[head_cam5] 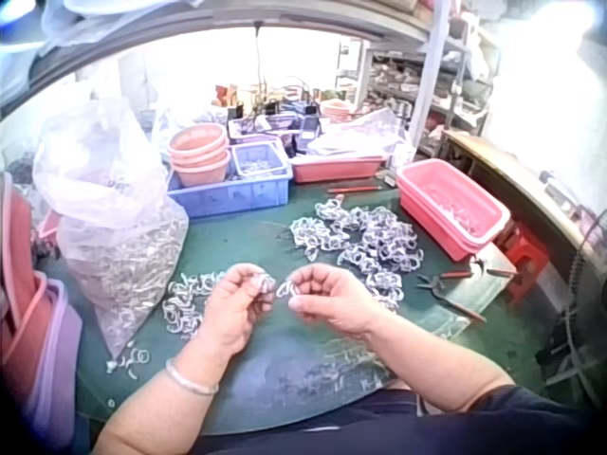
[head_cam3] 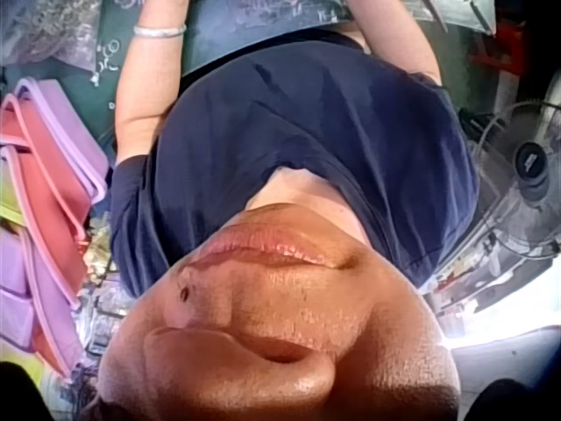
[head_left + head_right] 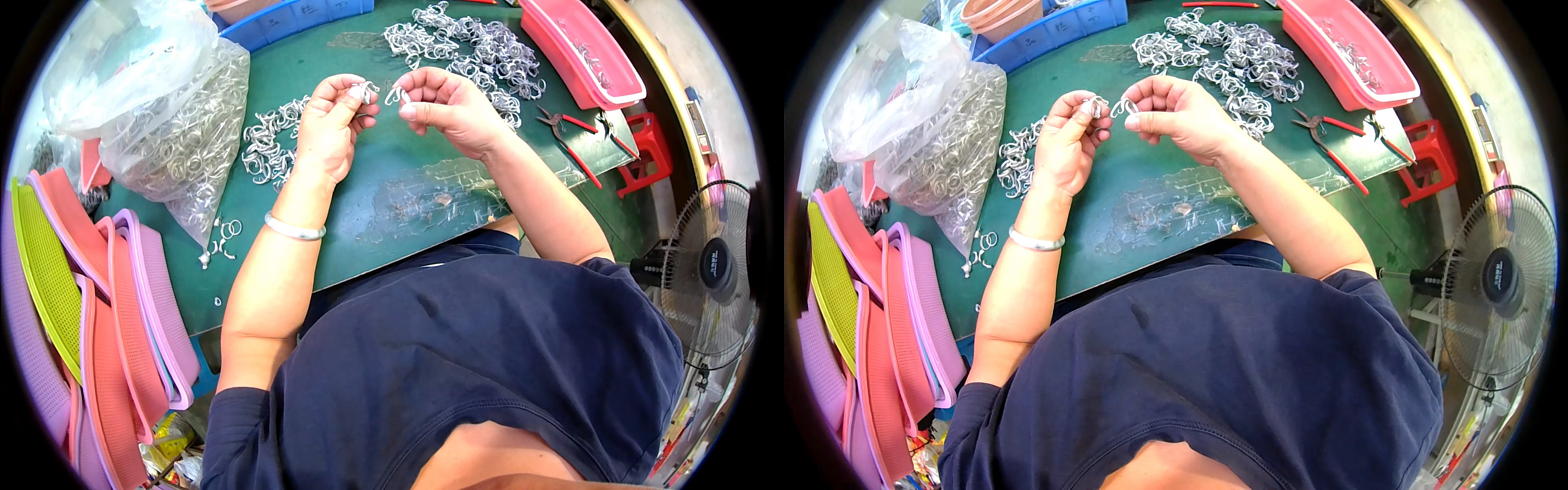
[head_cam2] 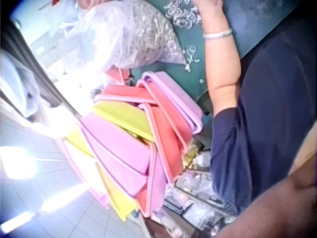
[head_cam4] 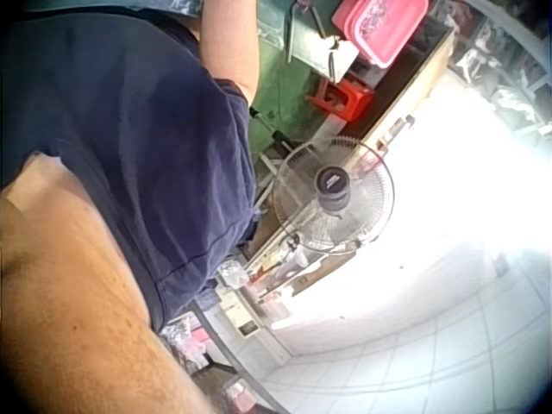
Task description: The person links metal rings by hand to form chains, picking rings from a pile and joining them at a workstation.
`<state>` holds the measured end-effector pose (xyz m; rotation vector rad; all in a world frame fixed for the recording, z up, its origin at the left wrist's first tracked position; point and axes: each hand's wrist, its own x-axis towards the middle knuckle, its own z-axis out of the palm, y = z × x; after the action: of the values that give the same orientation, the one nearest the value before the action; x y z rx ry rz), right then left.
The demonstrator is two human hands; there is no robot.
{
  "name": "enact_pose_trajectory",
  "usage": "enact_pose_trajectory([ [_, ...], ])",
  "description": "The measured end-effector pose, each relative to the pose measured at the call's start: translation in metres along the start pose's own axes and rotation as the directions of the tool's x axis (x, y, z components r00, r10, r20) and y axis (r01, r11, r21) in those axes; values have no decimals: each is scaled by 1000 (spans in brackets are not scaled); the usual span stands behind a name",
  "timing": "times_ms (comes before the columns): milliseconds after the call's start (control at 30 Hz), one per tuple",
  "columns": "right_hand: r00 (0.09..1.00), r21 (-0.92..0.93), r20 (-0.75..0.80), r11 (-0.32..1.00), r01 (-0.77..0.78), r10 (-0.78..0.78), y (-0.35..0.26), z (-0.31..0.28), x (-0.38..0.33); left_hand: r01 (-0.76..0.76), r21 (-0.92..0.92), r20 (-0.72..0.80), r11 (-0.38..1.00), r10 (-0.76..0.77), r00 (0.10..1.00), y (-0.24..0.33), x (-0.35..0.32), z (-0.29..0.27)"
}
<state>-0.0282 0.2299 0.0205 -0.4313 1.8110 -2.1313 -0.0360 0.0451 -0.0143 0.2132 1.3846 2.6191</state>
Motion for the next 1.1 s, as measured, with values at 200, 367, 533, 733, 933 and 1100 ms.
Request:
enact_pose_trajectory([
  [200, 992, 14, 10, 992, 129, -129, -2, -1, -3, 35, -13, -31, 999, -35, 999, 2, -1, 2],
  [367, 991, 43, -39, 990, 132, -131, -8, 1, -10, 44, -5, -29, 999, -44, 999, 0, 0, 1],
  [533, 981, 4, -55, 982, 188, -187, -8, -5, -13, 49, 8, -19, 999, -49, 999, -2, -1, 1],
  [733, 927, -222, -79, 913, 341, -366, -5, -16, -21, 55, 29, -5, 998, -54, 999, -4, 0, 1],
  [933, 741, -796, -116, 508, 329, -662, -33, -65, -27, 81, -4, 32, 997, -81, 996, -1, -3, 5],
  [1100, 463, -916, -286, 382, 126, -839, -96, -144, -31, 125, -144, 111, 982, -109, 988, 4, -8, 9],
])
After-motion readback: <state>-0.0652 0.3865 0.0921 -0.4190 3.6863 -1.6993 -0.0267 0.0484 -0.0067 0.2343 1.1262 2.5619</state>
